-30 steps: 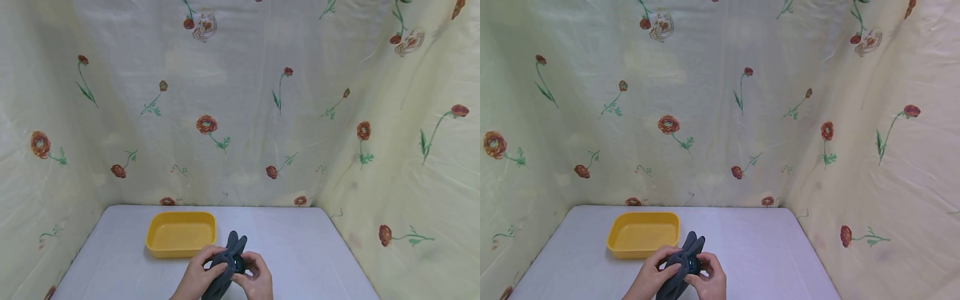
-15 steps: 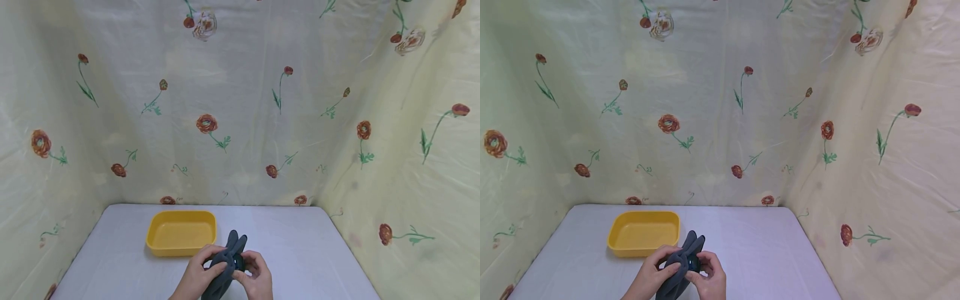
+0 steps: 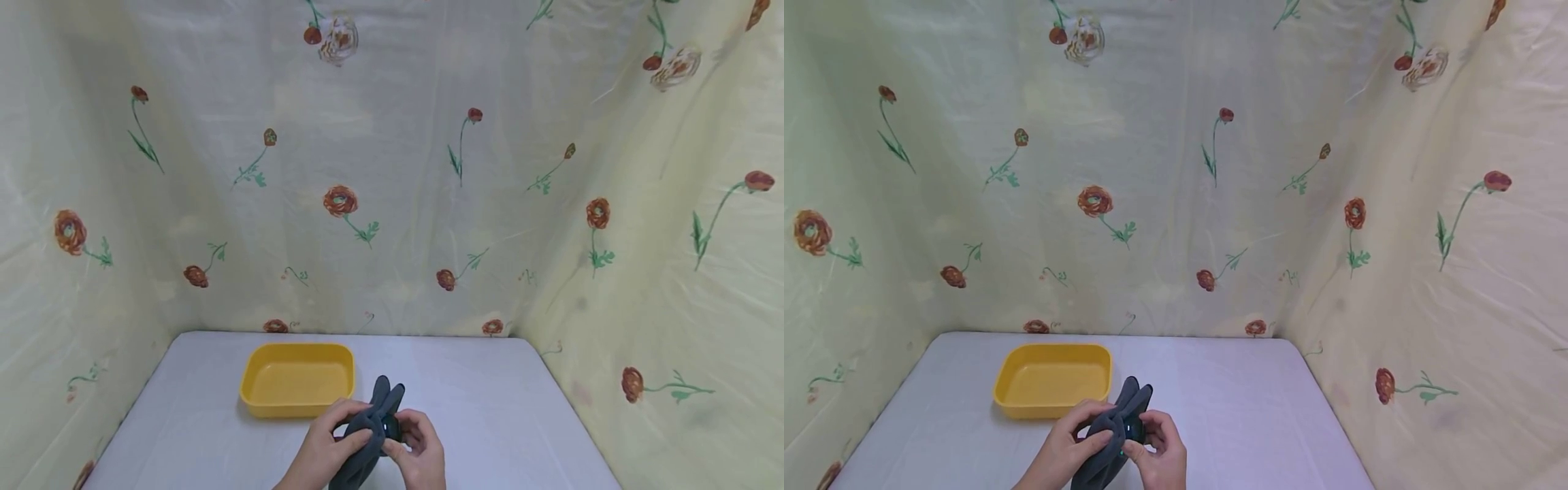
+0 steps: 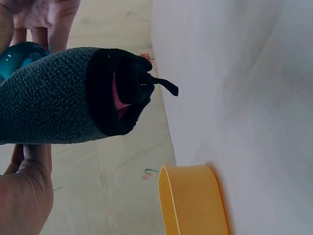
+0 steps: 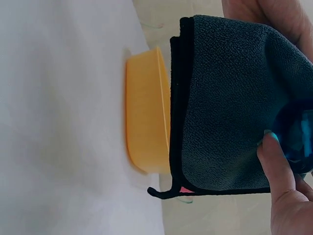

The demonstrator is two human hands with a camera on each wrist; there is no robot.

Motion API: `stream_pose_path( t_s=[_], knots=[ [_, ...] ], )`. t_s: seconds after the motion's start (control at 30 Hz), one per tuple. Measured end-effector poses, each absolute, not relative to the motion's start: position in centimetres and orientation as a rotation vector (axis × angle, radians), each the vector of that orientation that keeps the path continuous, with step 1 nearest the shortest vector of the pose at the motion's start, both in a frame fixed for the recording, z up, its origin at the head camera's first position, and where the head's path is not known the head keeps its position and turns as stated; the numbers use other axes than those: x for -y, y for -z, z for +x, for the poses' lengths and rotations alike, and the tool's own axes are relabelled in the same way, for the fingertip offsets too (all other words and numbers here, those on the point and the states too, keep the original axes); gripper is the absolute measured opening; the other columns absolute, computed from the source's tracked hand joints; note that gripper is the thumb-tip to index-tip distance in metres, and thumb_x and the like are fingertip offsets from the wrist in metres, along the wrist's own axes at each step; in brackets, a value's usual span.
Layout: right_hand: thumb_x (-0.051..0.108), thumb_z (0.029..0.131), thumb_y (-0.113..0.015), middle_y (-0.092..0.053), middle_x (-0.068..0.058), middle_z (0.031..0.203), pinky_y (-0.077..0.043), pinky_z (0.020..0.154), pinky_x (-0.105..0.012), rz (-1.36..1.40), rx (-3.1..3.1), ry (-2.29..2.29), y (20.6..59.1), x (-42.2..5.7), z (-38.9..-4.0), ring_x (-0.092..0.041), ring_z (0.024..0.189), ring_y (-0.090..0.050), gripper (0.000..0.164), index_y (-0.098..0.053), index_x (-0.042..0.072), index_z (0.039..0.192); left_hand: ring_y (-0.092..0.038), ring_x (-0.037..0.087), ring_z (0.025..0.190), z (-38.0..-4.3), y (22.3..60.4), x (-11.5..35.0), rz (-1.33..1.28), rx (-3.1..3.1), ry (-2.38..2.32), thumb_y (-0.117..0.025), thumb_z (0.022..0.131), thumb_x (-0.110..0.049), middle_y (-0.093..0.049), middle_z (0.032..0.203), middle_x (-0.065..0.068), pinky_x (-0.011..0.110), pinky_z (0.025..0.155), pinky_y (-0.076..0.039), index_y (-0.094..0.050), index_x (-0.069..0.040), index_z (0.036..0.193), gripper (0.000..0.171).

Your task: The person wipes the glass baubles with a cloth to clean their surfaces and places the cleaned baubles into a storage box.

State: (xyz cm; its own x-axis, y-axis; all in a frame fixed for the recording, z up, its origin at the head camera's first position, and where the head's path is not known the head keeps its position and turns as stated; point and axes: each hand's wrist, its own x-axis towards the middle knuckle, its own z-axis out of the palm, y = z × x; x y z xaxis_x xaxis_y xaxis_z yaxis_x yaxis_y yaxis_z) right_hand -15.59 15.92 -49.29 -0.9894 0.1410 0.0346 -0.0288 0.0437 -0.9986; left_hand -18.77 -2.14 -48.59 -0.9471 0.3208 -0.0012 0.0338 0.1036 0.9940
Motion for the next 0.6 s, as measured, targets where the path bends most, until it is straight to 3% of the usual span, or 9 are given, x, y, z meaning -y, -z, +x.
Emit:
stream_pose_path(
  t_s=[0.6],
  knots=[
    [0.02,0.09,-0.073,-0.067,-0.017,0.102,-0.061,0.074,-0.029,-0.032,2.156,-2.17,49.67,-16.32,-15.5,-0.012,0.083,-0.068,0.048,-0.051,-0.003,0.126,-0.052,0.023,0.109,-18.63,48.67,2.06,0.365,-2.113,-1.954,-0.073,0.088,-0.035,-0.061,0.119,0.003,0.043,0.094,-0.055,-0.066,-0.023,0.122,0.036]
  ],
)
